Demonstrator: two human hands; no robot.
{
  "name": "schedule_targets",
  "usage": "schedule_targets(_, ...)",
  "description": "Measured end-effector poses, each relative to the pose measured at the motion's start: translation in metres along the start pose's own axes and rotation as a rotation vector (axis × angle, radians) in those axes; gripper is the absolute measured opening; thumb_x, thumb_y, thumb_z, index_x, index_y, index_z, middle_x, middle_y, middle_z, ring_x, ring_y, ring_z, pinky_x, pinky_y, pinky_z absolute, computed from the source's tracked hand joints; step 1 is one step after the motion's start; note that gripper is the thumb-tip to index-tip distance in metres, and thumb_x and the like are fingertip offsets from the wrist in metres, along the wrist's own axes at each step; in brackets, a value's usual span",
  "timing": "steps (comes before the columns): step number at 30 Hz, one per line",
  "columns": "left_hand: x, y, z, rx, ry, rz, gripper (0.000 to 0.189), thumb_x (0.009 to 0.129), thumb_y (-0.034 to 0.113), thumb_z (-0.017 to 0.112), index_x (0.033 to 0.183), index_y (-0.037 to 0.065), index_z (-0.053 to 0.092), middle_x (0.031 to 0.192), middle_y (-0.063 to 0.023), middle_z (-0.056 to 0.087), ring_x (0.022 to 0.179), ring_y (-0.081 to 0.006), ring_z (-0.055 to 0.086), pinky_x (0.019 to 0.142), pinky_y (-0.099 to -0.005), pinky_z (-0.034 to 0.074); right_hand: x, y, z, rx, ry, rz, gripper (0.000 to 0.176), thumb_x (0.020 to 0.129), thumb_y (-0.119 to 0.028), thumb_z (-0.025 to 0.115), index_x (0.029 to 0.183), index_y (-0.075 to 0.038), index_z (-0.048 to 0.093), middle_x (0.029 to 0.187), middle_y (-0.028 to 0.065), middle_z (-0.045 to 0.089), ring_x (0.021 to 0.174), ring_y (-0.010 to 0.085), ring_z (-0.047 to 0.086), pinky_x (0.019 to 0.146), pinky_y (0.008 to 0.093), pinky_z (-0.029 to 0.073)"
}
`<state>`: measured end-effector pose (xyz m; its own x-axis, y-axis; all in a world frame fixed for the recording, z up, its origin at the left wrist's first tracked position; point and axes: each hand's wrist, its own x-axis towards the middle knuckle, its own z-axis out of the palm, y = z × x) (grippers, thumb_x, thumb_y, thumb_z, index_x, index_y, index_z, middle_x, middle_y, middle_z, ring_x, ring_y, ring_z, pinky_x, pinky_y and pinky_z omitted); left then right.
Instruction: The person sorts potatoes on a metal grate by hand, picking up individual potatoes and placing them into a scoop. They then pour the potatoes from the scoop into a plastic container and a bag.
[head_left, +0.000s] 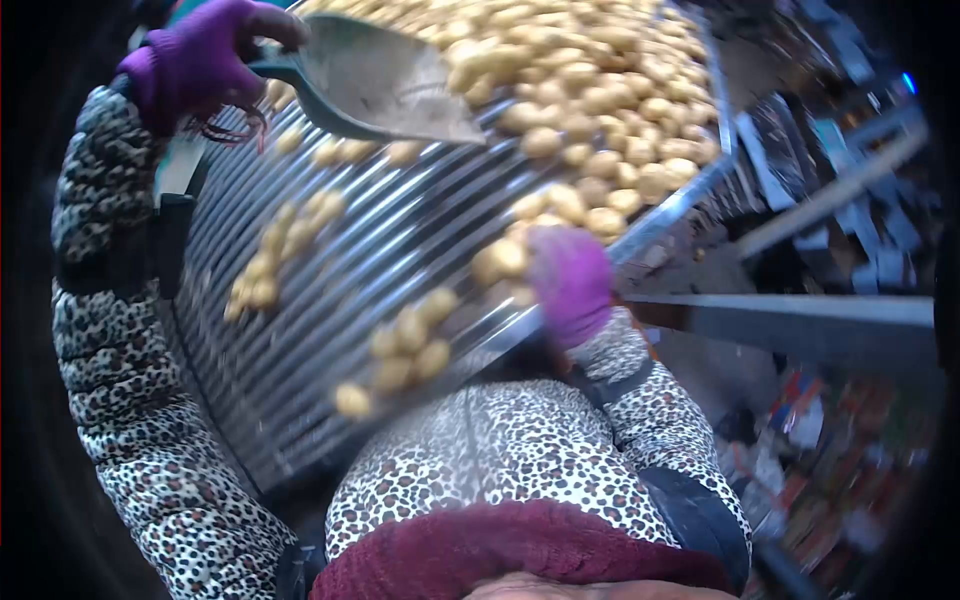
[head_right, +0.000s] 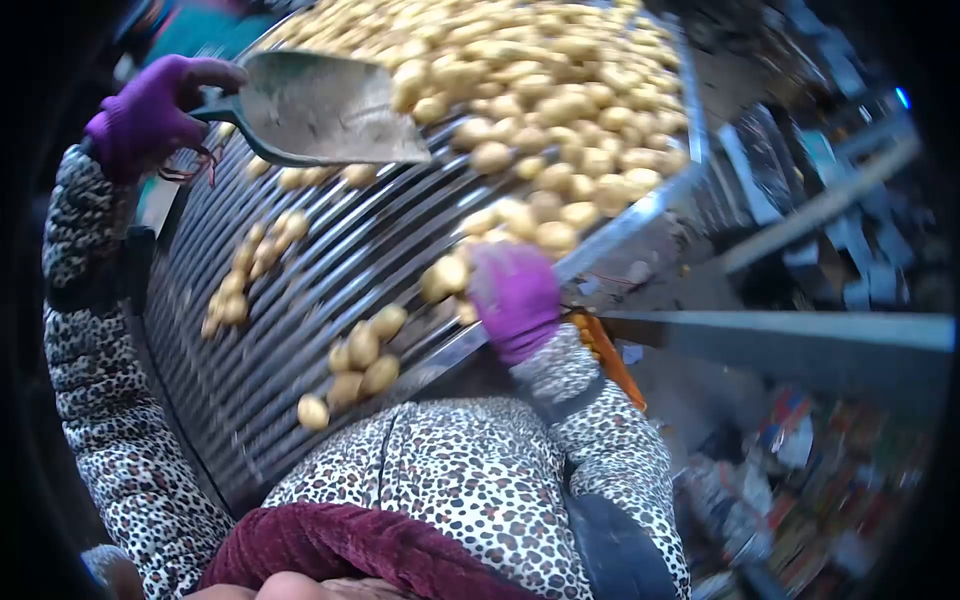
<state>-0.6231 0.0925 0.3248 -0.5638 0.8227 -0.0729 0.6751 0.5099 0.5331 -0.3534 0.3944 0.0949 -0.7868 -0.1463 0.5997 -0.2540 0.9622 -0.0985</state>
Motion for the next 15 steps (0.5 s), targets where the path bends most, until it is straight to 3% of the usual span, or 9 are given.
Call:
schedule_targets(1, -0.044, -0.017, -0.012, 0.095, 0.056, 0.086, 0.066, 0.06, -0.013, 0.055, 0.125, 0.001, 0.056, 0.119, -0.0071, 0.06, 0.103, -0.0118, 0.058, 0.081, -0.026, 0.05, 0.009, -0.006, -0.008, 0.013, 0.054, -0.003, 0.031, 0.078, -0.022, 0.059, 0.106, -0.008, 0.062, 0.092, 0.0095, 0.061, 0.089, 0.0284, 0.06, 0.078, 0.0426, 0.046)
schedule_targets(4, -0.186, -0.062, 0.008, -0.054, 0.262, -0.04, 0.066, 0.062, -0.015, 0.057, 0.125, 0.001, 0.055, 0.122, -0.0106, 0.058, 0.102, -0.015, 0.06, 0.075, -0.0278, 0.054, 0.012, -0.008, 0.003, -0.003, 0.011, 0.046, 0.03, 0.083, -0.019, 0.057, 0.11, -0.007, 0.062, 0.101, 0.0125, 0.063, 0.096, 0.0308, 0.06, 0.084, 0.0423, 0.046)
schedule_targets(6, -0.282, -0.063, 0.036, -0.355, 0.417, -0.405, 0.071, 0.061, -0.016, 0.054, 0.13, 0.001, 0.052, 0.127, -0.0108, 0.056, 0.111, -0.0171, 0.057, 0.088, -0.0297, 0.051, 0.019, -0.011, 0.015, 0.017, 0.012, 0.066, 0.028, 0.084, -0.016, 0.057, 0.11, -0.006, 0.063, 0.103, 0.0139, 0.064, 0.097, 0.0319, 0.06, 0.085, 0.0427, 0.047)
schedule_targets(7, -0.339, -0.097, 0.057, -0.257, 0.436, -0.305, 0.071, 0.061, -0.012, 0.054, 0.132, -0.001, 0.05, 0.13, -0.0111, 0.054, 0.118, -0.0191, 0.053, 0.098, -0.0322, 0.044, 0.019, -0.013, 0.027, 0.036, 0.019, 0.067, 0.027, 0.084, -0.015, 0.057, 0.109, -0.005, 0.063, 0.103, 0.0143, 0.065, 0.097, 0.0319, 0.061, 0.086, 0.0428, 0.047)
schedule_targets(8, -0.38, -0.09, 0.083, -0.464, 0.501, -0.615, 0.07, 0.061, -0.008, 0.053, 0.131, -0.003, 0.05, 0.131, -0.0129, 0.053, 0.123, -0.021, 0.05, 0.104, -0.0336, 0.038, 0.017, -0.013, 0.039, 0.064, 0.002, 0.081, 0.027, 0.084, -0.014, 0.057, 0.108, -0.004, 0.063, 0.103, 0.0147, 0.065, 0.096, 0.0318, 0.061, 0.086, 0.0425, 0.048)
schedule_targets(9, -0.43, -0.107, 0.109, -0.306, 0.513, -0.601, 0.07, 0.061, -0.005, 0.053, 0.131, -0.004, 0.049, 0.132, -0.0145, 0.053, 0.123, -0.0219, 0.05, 0.106, -0.0336, 0.037, 0.015, -0.011, 0.047, 0.084, -0.008, 0.098, 0.026, 0.083, -0.013, 0.057, 0.107, -0.004, 0.064, 0.103, 0.015, 0.065, 0.096, 0.0316, 0.062, 0.086, 0.0423, 0.048)
schedule_targets(10, -0.455, -0.045, 0.124, -0.42, 0.574, -0.769, 0.071, 0.06, -0.007, 0.053, 0.131, -0.005, 0.049, 0.131, -0.0155, 0.053, 0.123, -0.0224, 0.05, 0.106, -0.0331, 0.037, 0.003, 0.001, 0.017, 0.079, 0.008, 0.103, 0.026, 0.083, -0.013, 0.057, 0.106, -0.002, 0.064, 0.104, 0.0154, 0.066, 0.096, 0.0309, 0.062, 0.087, 0.041, 0.048)
schedule_targets(11, -0.499, -0.034, 0.145, -0.189, 0.55, -0.743, 0.07, 0.06, -0.007, 0.054, 0.13, -0.005, 0.05, 0.13, -0.0158, 0.054, 0.123, -0.0226, 0.05, 0.105, -0.0328, 0.037, -0.003, 0.006, 0.014, 0.101, 0.028, 0.083, 0.026, 0.083, -0.013, 0.057, 0.106, -0.002, 0.064, 0.104, 0.0154, 0.066, 0.096, 0.0309, 0.062, 0.087, 0.041, 0.048)
schedule_targets(15, -0.545, -0.051, 0.192, -0.344, 0.533, -0.84, 0.062, 0.063, -0.007, 0.06, 0.125, -0.005, 0.054, 0.119, -0.0149, 0.06, 0.115, -0.0226, 0.056, 0.1, -0.0326, 0.043, -0.003, 0.005, 0.014, 0.13, 0.042, 0.121, 0.026, 0.082, -0.011, 0.058, 0.106, -0.002, 0.064, 0.102, 0.0145, 0.066, 0.095, 0.031, 0.063, 0.085, 0.0405, 0.049)
